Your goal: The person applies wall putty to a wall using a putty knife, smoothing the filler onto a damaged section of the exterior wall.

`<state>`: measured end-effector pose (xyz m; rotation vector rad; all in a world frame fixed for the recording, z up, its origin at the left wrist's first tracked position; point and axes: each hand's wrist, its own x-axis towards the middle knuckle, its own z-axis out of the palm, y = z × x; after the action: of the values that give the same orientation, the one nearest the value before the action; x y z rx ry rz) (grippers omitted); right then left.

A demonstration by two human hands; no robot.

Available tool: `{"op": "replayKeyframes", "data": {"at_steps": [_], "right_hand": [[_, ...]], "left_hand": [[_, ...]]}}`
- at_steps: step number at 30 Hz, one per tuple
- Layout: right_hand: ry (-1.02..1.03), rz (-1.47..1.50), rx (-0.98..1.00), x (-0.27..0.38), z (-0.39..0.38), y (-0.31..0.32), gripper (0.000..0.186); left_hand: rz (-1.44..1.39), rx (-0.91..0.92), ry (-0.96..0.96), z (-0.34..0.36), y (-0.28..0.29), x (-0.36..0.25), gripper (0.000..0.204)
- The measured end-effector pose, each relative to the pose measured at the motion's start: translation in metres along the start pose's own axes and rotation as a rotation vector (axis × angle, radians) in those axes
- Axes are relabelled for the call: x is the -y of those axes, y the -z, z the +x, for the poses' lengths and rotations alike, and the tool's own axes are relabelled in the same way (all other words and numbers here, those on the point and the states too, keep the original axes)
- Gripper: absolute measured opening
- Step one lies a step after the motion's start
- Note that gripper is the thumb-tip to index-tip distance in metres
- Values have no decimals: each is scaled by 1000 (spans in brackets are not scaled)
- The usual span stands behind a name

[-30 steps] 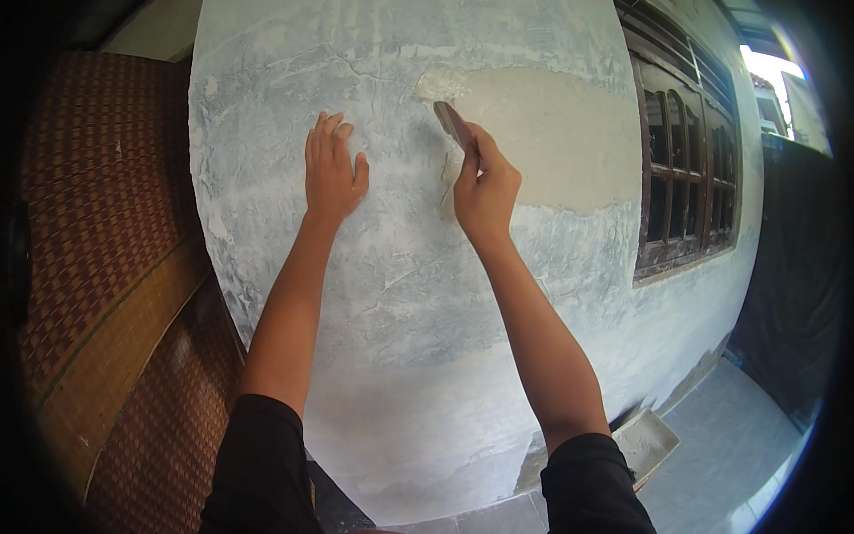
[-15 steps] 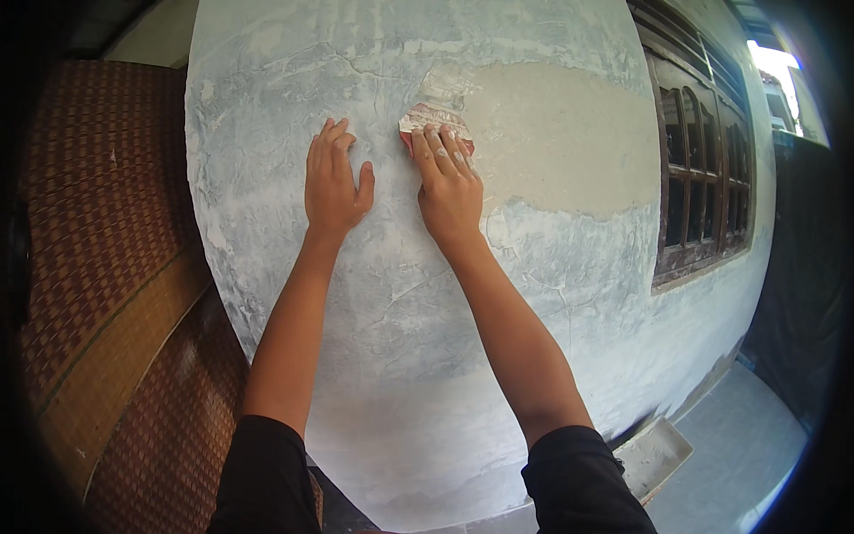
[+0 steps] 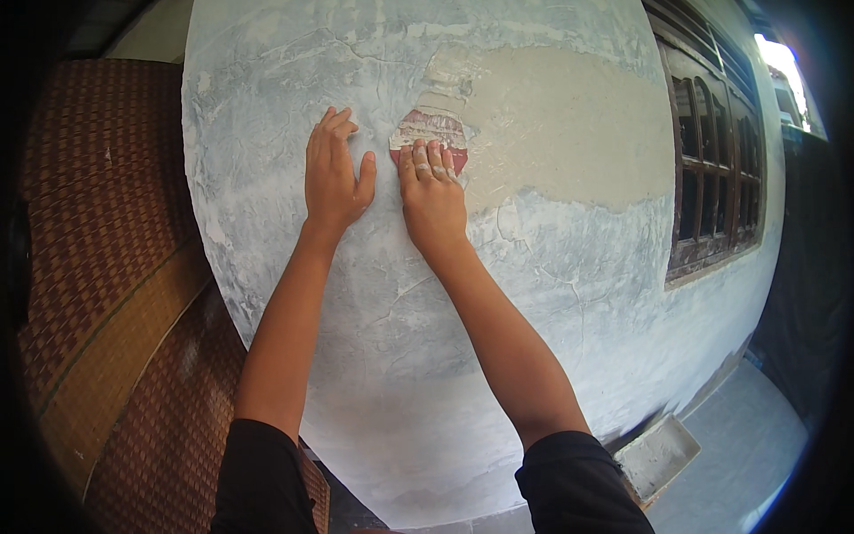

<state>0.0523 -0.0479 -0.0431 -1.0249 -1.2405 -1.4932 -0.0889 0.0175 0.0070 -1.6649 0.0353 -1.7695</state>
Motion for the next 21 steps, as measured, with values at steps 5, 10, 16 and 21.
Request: {"op": "replayKeyframes", "data": {"at_steps": [5,10,16,21], "right_hand": [[0,80,38,4,-13,23,38],[-173,274,-11,-21,27,82,44],[-77,438,31,-106,127,80,33],[-109,499,282,-119,159,59,35]], "left_hand": [[-33,-51,37,11,-12,0,36],[-7,-136,89,22,-30,-1,38],[69,-140,66,23,-35,-11,42],[81,-148,46,19,-37,-6,45]]}}
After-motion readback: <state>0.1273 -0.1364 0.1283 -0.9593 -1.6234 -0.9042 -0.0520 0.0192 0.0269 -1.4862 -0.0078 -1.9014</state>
